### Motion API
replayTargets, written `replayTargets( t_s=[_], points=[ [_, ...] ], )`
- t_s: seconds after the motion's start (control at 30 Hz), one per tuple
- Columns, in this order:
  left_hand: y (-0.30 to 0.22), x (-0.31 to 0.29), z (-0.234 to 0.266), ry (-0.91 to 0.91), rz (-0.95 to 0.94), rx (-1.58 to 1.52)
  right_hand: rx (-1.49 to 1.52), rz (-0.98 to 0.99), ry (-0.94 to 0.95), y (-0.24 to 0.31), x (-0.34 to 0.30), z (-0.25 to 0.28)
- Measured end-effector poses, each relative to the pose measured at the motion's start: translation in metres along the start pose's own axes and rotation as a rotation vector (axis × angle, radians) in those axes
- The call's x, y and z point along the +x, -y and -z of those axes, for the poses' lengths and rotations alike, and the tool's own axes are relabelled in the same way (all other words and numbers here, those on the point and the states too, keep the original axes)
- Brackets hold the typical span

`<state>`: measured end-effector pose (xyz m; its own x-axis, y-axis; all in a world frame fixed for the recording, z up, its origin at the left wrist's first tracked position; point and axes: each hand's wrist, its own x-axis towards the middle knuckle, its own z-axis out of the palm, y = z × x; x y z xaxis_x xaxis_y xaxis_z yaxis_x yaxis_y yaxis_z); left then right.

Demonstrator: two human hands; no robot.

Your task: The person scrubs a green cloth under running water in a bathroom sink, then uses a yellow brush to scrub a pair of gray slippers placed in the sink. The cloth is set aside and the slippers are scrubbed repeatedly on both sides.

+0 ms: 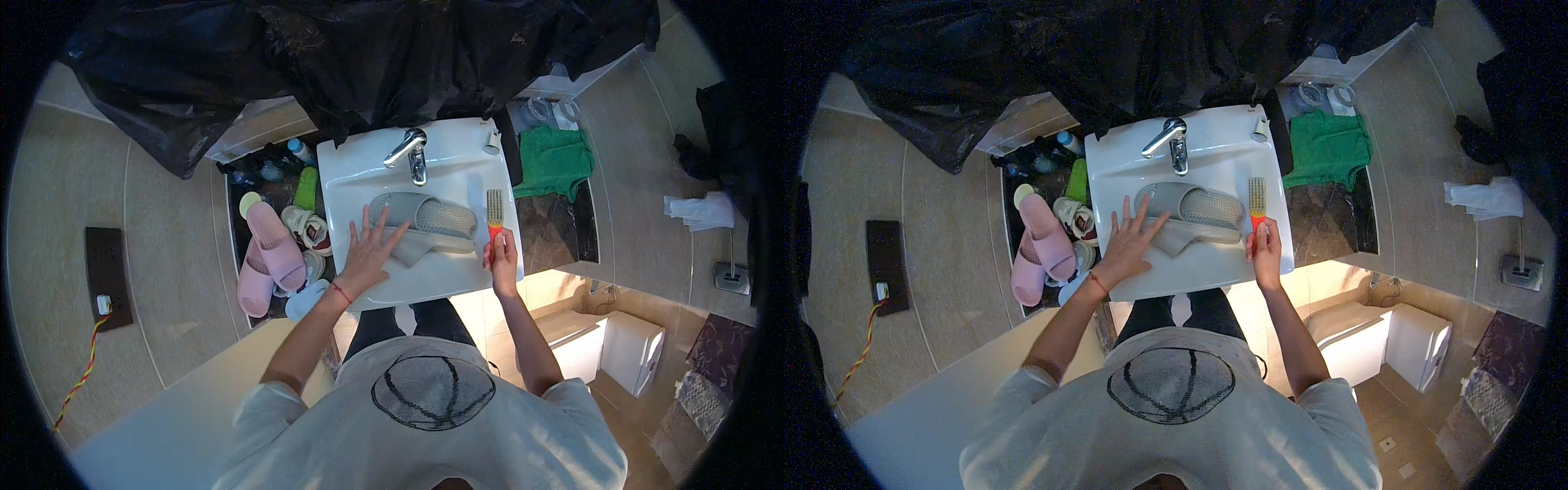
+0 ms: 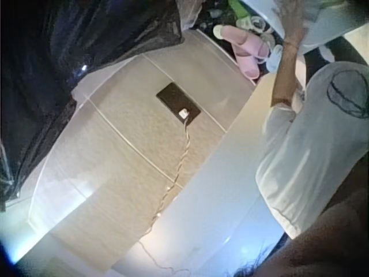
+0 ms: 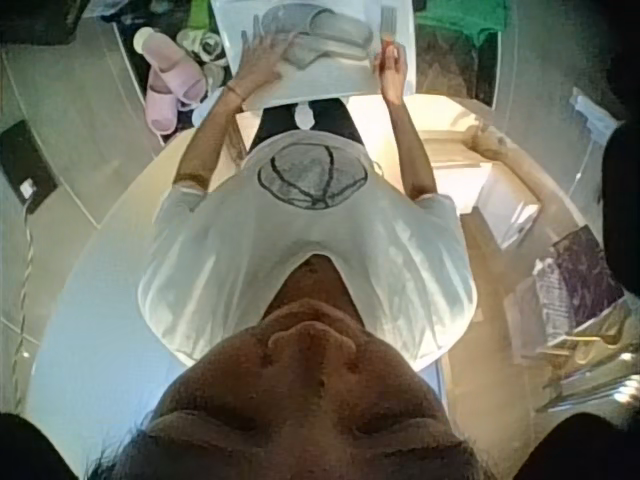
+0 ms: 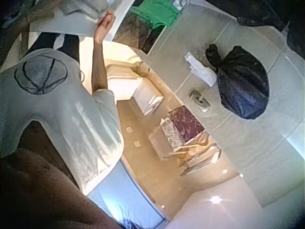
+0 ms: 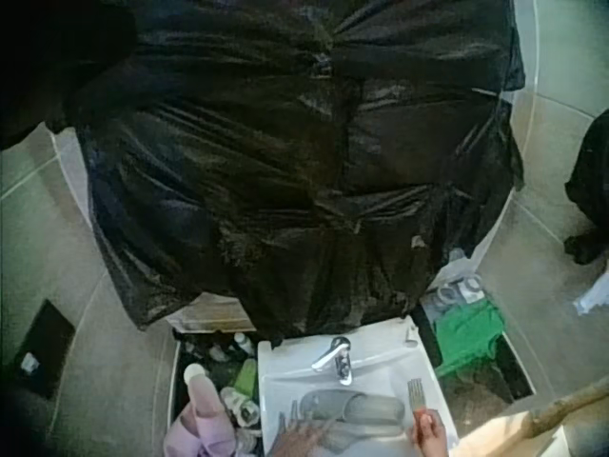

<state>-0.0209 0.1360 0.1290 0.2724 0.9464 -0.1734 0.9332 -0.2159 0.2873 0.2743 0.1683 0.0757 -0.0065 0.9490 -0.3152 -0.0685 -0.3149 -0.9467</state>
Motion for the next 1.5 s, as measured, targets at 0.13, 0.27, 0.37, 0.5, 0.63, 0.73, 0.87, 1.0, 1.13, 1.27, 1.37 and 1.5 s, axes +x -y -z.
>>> replayTargets(
  t_s=[0.13, 0.27, 0.37, 0.5, 0.63, 0.73, 0.87, 1.0, 1.13, 1.27, 1.37, 1.5],
  points=[
    [0.035, 0.016, -0.055, -0.075, -0.138, 0.021, 0.024, -0.031, -0.025, -0.010, -0.009, 0.008],
    [0.044, 0.044, -0.062, -0.003, -0.087, -0.104, 0.016, -0.029, -0.021, -0.006, -0.010, 0.011],
    [0.033, 0.060, -0.072, -0.044, -0.077, -0.237, 0.012, -0.035, -0.007, -0.001, -0.007, 0.012],
    [0.046, 0.056, -0.067, 0.272, -0.030, -0.552, -0.007, -0.021, 0.004, 0.011, -0.006, 0.016],
    [0.051, 0.038, -0.086, 0.290, 0.069, -0.396, -0.137, -0.050, 0.118, 0.006, -0.005, 0.029],
    [0.027, 0.027, -0.070, 0.164, 0.065, -0.243, -0.455, 0.178, 0.245, -0.020, 0.005, 0.054],
    [-0.002, 0.016, -0.080, 0.088, 0.110, -0.255, -0.873, 0.131, 0.232, -0.004, 0.014, 0.059],
    [-0.008, 0.017, -0.112, -0.082, 0.135, -0.381, -1.004, 0.356, 0.308, -0.023, 0.045, 0.033],
    [-0.012, 0.019, -0.102, -0.120, 0.127, -0.399, -1.011, 0.602, 0.396, -0.058, 0.043, -0.051],
    [-0.002, 0.014, -0.107, -0.109, 0.130, -0.404, -1.004, 0.614, 0.338, -0.063, 0.077, -0.018],
    [-0.007, 0.021, -0.114, -0.151, 0.102, -0.396, -0.728, 0.347, 0.294, -0.090, 0.115, 0.064],
    [-0.008, 0.019, -0.117, -0.186, 0.126, -0.390, -0.818, 0.562, 0.321, -0.068, 0.049, -0.031]
  ],
)
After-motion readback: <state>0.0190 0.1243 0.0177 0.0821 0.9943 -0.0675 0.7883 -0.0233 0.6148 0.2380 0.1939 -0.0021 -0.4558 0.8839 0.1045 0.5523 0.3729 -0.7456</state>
